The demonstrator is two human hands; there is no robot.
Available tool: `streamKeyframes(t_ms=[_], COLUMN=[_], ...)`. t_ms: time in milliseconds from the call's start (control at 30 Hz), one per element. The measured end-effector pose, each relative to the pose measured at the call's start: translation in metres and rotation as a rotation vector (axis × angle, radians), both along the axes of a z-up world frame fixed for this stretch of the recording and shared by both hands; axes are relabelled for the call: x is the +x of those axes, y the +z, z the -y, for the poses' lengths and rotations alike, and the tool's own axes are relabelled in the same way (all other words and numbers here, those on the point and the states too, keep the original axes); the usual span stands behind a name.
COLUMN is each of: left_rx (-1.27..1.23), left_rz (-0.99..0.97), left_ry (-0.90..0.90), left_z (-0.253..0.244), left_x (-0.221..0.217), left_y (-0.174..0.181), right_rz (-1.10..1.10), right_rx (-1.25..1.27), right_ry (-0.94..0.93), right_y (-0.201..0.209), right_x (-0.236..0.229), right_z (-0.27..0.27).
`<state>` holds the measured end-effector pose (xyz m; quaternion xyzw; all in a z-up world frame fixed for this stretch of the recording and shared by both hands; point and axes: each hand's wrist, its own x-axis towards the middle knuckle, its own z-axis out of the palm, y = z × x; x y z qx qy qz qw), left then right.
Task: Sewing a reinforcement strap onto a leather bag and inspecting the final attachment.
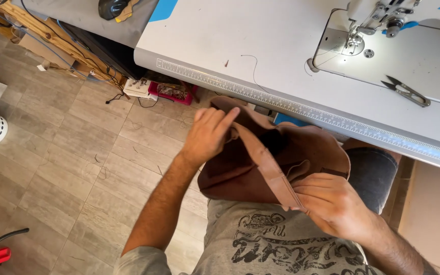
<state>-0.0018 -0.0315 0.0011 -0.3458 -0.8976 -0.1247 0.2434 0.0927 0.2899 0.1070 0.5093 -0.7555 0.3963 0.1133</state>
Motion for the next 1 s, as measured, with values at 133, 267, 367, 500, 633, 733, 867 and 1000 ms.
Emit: streamKeyframes(t_ms=[133,267,367,500,633,733,867,1000], left_rx=[0.039,0.233,0.838,1.489,1.393,1.054,1.013,0.879], left_rz=[-0.262,-0.368,0.094,0.958,1.334,1.354,1.454,1.278], left_ry=[0.037,0.077,0.262,0.438,0.418,0.39,0.333,0.358], left_z=[0.028,0.029,0.018,0.028,0.024,0.013,-0.004,0.013], left_x=[0.007,0.02,0.025,0.01,0.012,0.021,0.03,0.031], left_y=[0.024,0.075,0.053,0.028,0.066,0.089,0.098,0.074], right_rz=[0.035,0.001,-0.046,-0.137,-0.132,-0.119,-0.103,-0.048], right_rx=[-0.066,-0.127,-0.013,0.142,0.229,0.302,0.332,0.301], right_ry=[0.047,0.137,0.303,0.476,0.542,0.564,0.566,0.54], right_y=[0.011,0.008,0.016,-0.002,-0.019,-0.034,-0.041,-0.024], right_x=[0.005,0.01,0.01,0.006,0.003,0.01,0.009,0.006], right_z=[0.004,0.025,0.056,0.089,0.111,0.122,0.124,0.111])
